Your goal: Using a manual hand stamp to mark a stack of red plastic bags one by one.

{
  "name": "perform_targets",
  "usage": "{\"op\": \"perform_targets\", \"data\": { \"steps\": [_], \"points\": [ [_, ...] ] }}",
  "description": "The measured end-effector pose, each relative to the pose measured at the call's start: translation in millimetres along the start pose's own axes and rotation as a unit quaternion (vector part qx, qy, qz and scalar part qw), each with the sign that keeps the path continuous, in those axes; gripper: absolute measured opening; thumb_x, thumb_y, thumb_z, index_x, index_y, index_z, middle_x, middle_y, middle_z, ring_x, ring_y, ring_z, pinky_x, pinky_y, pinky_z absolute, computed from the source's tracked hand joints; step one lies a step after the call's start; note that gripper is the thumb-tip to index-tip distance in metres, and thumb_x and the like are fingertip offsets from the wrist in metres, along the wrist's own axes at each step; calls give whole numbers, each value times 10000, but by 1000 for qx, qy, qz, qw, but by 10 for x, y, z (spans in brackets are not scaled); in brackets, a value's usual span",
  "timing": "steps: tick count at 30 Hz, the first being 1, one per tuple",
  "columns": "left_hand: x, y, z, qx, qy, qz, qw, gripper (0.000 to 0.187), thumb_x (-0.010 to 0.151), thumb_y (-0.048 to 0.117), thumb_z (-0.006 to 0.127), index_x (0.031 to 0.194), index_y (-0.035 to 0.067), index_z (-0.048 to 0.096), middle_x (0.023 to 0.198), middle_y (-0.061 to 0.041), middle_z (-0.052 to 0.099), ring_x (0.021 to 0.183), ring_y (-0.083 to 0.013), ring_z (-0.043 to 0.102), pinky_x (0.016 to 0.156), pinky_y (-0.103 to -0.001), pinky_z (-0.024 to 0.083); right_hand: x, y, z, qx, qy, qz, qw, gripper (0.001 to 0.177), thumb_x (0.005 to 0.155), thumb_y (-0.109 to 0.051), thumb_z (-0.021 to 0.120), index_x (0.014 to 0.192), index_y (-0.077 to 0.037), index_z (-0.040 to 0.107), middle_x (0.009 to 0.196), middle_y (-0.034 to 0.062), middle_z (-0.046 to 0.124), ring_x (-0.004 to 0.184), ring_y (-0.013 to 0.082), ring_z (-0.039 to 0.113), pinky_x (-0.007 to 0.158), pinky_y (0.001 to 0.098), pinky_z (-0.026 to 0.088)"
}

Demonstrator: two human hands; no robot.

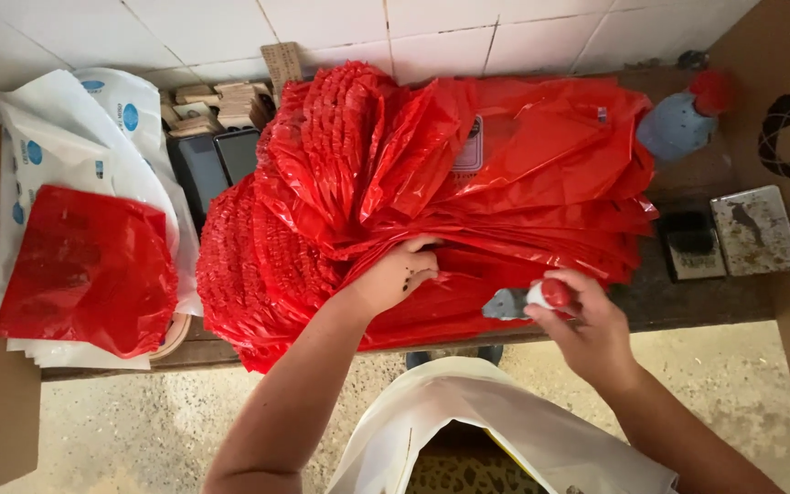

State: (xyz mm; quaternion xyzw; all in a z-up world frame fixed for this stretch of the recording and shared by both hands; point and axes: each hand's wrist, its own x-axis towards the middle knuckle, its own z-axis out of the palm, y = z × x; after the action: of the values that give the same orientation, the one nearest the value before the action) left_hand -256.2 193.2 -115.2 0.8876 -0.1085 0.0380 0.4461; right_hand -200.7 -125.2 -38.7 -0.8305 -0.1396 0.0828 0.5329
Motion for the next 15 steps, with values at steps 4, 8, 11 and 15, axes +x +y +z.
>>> {"op": "perform_targets", "data": {
  "steps": [4,8,11,15],
  "points": [
    [49,134,-2,48,6,9,999,153,1050,277,602,947,183,665,1423,-47,606,1207,-305,640,1008,-439,518,-1,-70,52,-44,-18,-32,998,519,763,-140,913,1230,-45,707,1035,235,743,975,419,741,831,447,625],
    [146,130,290,115,154,-63,979,336,1029,387,653,975,62,719,1205,-223,678,1069,-360,656,907,-466,510,108,-82,227,-65,-32,-92,993,497,798,-235,889,1237,-88,709,1070,178,744,1028,364,731,865,440,610],
    [137,53,224,166,144,-53,974,275,999,404,685,972,136,741,1184,-140,695,1062,-302,669,926,-444,519,237,100,522,-124,-30,-208,970,440,844,-347,849,1212,-138,726,1080,104,747,1028,300,726,884,410,601],
    [5,73,10,88,24,20,996,81,934,367,745,945,303,697,1435,87,580,1293,-204,598,1022,-377,494,406,339,783,-212,-9,-329,920,418,909,-402,774,1252,-182,677,1055,27,708,1029,213,709,902,328,593]
  ]
}}
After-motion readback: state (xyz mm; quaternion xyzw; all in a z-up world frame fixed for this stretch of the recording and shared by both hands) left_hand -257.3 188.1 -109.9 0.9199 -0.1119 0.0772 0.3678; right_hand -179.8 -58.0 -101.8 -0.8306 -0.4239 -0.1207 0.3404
